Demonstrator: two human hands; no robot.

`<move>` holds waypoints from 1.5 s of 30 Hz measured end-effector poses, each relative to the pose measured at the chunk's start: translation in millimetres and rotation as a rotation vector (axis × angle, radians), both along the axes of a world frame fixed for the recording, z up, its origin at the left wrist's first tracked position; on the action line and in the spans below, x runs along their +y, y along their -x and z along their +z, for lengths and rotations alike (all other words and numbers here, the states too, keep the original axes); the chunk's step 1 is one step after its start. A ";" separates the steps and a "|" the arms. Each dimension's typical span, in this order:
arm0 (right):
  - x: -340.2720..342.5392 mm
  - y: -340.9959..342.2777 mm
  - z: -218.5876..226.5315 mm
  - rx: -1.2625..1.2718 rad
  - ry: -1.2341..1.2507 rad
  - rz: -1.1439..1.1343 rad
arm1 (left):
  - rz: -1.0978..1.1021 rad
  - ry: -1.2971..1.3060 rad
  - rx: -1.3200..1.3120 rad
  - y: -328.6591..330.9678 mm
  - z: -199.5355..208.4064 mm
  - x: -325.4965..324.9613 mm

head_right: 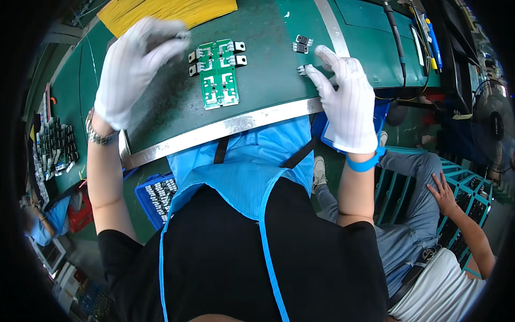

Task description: The person solders electronic components onto a printed circuit board using a soldering iron and solder wire, with the board held in a yellow jig.

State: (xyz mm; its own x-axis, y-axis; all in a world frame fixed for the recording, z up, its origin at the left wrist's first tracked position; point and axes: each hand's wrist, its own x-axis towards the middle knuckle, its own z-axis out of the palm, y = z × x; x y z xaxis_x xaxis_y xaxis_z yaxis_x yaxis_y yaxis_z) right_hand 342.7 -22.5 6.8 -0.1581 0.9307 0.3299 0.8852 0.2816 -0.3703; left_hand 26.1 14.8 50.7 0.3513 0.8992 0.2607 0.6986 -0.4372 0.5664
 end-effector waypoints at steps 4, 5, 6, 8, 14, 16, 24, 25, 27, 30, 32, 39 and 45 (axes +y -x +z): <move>9.7 -6.8 2.2 0.066 -0.018 0.264 | 0.024 0.338 -0.355 22.6 -25.1 -20.8; 11.3 -8.0 1.1 -0.025 -0.012 0.308 | 0.037 0.381 -0.441 21.2 -30.4 -25.5; 13.0 -6.5 0.2 -0.116 -0.008 0.351 | 0.020 0.344 -0.423 17.1 -35.2 -28.9; 5.8 1.7 4.9 -0.008 0.023 0.280 | -0.025 0.174 -0.278 16.1 -39.1 -31.8; 11.3 50.5 -4.2 0.182 -0.066 0.502 | -0.127 -0.041 -0.139 10.2 -59.1 -30.7; 13.5 55.6 -13.1 0.159 -0.050 0.563 | -0.160 -0.157 -0.027 10.2 -59.1 -31.3; 15.6 58.7 -18.5 0.112 -0.113 0.568 | -0.227 -0.240 0.024 14.3 -57.9 -29.3; 15.7 59.3 -18.7 0.101 -0.124 0.567 | -0.229 -0.253 0.051 14.7 -57.6 -29.2; 15.9 59.0 -19.7 0.092 -0.134 0.564 | -0.231 -0.236 0.046 15.5 -58.8 -28.5; 16.1 58.0 -22.7 0.029 -0.200 0.573 | -0.233 -0.227 0.039 14.6 -60.8 -27.7; 15.8 58.1 -24.3 -0.002 -0.232 0.561 | -0.236 -0.234 0.039 14.0 -61.3 -27.3; 13.2 57.0 -23.5 -0.044 -0.270 0.555 | -0.254 -0.248 0.084 12.4 -58.6 -28.4; 12.4 57.2 -24.8 -0.076 -0.292 0.563 | -0.209 -0.259 0.147 8.2 -54.3 -33.2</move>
State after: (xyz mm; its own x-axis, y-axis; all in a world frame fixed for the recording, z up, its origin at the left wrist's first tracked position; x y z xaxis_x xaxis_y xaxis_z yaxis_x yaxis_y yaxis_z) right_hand 285.6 -10.1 -18.0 -0.6299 0.5716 0.5258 0.5929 0.7912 -0.1499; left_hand 17.9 -18.5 -3.6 0.5714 0.7143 0.4040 0.6443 -0.6954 0.3183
